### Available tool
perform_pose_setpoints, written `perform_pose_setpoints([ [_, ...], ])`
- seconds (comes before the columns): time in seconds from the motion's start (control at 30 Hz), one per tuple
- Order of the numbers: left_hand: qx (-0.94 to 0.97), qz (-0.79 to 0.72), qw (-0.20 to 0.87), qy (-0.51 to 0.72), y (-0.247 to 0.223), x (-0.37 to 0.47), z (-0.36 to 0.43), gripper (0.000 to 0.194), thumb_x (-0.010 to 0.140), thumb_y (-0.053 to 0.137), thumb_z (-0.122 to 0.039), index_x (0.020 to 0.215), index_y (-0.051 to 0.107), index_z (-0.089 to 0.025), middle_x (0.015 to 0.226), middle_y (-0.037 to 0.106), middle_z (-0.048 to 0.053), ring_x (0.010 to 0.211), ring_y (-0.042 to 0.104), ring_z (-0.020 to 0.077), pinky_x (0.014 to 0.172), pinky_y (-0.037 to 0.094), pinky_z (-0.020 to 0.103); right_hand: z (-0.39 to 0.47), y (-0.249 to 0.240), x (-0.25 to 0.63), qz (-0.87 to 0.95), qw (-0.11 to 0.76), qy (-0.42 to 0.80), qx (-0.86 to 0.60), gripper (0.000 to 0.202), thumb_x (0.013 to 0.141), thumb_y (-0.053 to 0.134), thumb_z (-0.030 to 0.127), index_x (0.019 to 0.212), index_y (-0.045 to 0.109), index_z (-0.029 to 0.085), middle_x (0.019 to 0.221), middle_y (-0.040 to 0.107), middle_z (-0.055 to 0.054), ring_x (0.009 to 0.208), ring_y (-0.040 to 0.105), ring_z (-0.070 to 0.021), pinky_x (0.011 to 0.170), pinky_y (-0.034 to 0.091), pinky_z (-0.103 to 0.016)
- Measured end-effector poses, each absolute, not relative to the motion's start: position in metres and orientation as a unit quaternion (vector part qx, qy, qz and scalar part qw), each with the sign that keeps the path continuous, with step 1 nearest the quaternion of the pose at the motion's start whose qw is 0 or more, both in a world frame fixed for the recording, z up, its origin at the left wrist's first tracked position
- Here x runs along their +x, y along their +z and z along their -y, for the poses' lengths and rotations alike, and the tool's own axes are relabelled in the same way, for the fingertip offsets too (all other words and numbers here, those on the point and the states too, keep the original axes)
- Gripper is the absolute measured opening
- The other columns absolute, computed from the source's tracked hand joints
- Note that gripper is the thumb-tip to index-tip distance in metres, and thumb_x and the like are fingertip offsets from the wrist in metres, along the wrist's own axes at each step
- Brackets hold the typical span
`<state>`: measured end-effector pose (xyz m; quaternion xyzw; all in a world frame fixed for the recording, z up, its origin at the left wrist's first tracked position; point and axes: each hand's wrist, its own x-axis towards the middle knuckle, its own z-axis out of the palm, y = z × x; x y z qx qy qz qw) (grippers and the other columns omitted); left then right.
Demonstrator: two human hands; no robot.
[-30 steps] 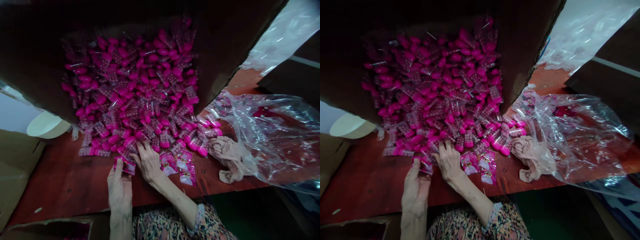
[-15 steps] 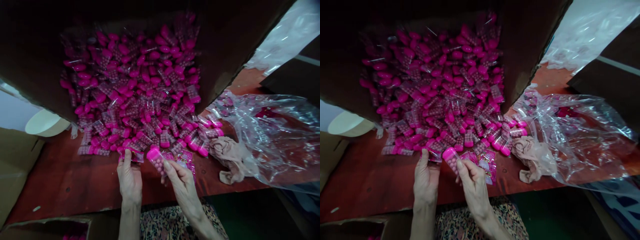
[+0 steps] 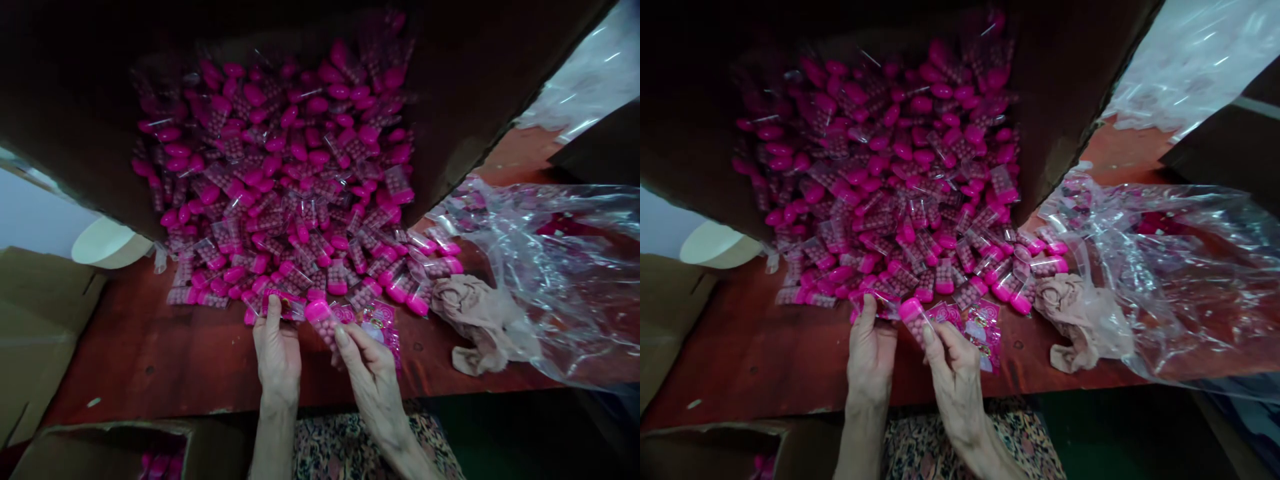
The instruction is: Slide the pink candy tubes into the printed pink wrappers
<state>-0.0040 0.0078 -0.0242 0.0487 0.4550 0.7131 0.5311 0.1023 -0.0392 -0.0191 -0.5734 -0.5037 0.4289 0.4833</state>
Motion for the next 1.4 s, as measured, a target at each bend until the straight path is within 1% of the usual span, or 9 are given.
perform_pose_setpoints([
  [0.17,0.056,-0.453,0.542,0.705,-0.024,-0.005,-0.006,0.014,0.071,0.07,-0.03,0.071,0.066,-0.017,0.065,0.066,-0.003,0.062,0.059,0.0095,0.073,0.045,0.025,0.039,-0.024,0.101,0.499,0.484,0.435,-0.572,0.028,0.09,0.046,0.031,0.067,0.055,0.018,0.056,0.049,0.004,0.052,0.046,-0.0111,0.051,0.037,-0.021],
  [0.43,0.033,-0.43,0.572,0.698,-0.023,-0.007,-0.007,0.015,0.071,0.07,-0.03,0.069,0.064,-0.017,0.069,0.067,-0.002,0.063,0.06,0.0099,0.07,0.045,0.025,0.041,-0.024,0.1,0.516,0.477,0.415,-0.578,0.028,0.09,0.045,0.031,0.066,0.055,0.019,0.056,0.047,0.003,0.051,0.046,-0.0115,0.05,0.036,-0.021],
  [0.63,0.054,-0.485,0.534,0.691,-0.023,0.0,-0.005,0.021,0.063,0.075,-0.031,0.064,0.061,-0.016,0.059,0.063,-0.005,0.05,0.054,0.0083,0.057,0.044,0.023,0.043,-0.024,0.096,0.514,0.472,0.419,-0.581,0.029,0.09,0.044,0.033,0.069,0.057,0.018,0.056,0.049,0.003,0.051,0.045,-0.0118,0.049,0.036,-0.021],
  [0.73,0.056,-0.501,0.519,0.69,-0.021,0.002,-0.005,0.024,0.06,0.077,-0.032,0.061,0.059,-0.016,0.055,0.061,-0.005,0.045,0.05,0.0067,0.053,0.042,0.021,0.043,-0.025,0.096,0.504,0.463,0.438,-0.582,0.032,0.089,0.044,0.035,0.064,0.055,0.018,0.052,0.047,0.003,0.048,0.043,-0.011,0.046,0.034,-0.021],
  [0.93,0.065,-0.483,0.569,0.662,-0.02,0.005,-0.005,0.021,0.055,0.08,-0.021,0.065,0.064,-0.014,0.063,0.068,0.0,0.057,0.06,0.01,0.059,0.046,0.022,0.041,-0.034,0.103,0.418,0.472,0.528,-0.569,0.038,0.088,0.044,0.044,0.062,0.051,0.017,0.051,0.043,0.004,0.043,0.035,-0.0081,0.04,0.027,-0.02],
  [1.03,0.074,-0.48,0.573,0.659,-0.021,0.007,-0.005,0.02,0.054,0.08,-0.018,0.067,0.064,-0.014,0.063,0.068,-0.001,0.057,0.06,0.0101,0.061,0.047,0.023,0.039,-0.04,0.105,0.404,0.474,0.551,-0.556,0.041,0.087,0.044,0.048,0.06,0.047,0.018,0.049,0.04,0.006,0.041,0.033,-0.0075,0.039,0.026,-0.02],
  [1.2,0.092,-0.482,0.585,0.646,-0.023,0.01,-0.003,0.021,0.056,0.079,-0.021,0.07,0.064,-0.014,0.065,0.067,-0.001,0.057,0.059,0.0102,0.062,0.047,0.024,0.038,-0.042,0.104,0.418,0.485,0.525,-0.561,0.041,0.087,0.043,0.048,0.06,0.046,0.018,0.05,0.04,0.005,0.042,0.035,-0.0083,0.04,0.028,-0.02],
  [1.33,0.127,-0.473,0.614,0.619,-0.025,0.01,0.0,0.023,0.055,0.078,-0.015,0.073,0.064,-0.015,0.064,0.067,-0.002,0.054,0.059,0.0108,0.064,0.048,0.026,0.038,-0.043,0.106,0.461,0.483,0.473,-0.575,0.037,0.088,0.045,0.044,0.064,0.052,0.018,0.05,0.041,0.005,0.043,0.036,-0.0087,0.041,0.03,-0.02],
  [1.4,0.143,-0.465,0.631,0.604,-0.026,0.008,0.0,0.023,0.056,0.078,-0.015,0.075,0.065,-0.015,0.065,0.068,0.0,0.057,0.061,0.0129,0.068,0.049,0.029,0.038,-0.045,0.108,0.465,0.479,0.478,-0.57,0.035,0.088,0.045,0.043,0.065,0.053,0.018,0.053,0.043,0.004,0.044,0.037,-0.0086,0.041,0.03,-0.02],
])
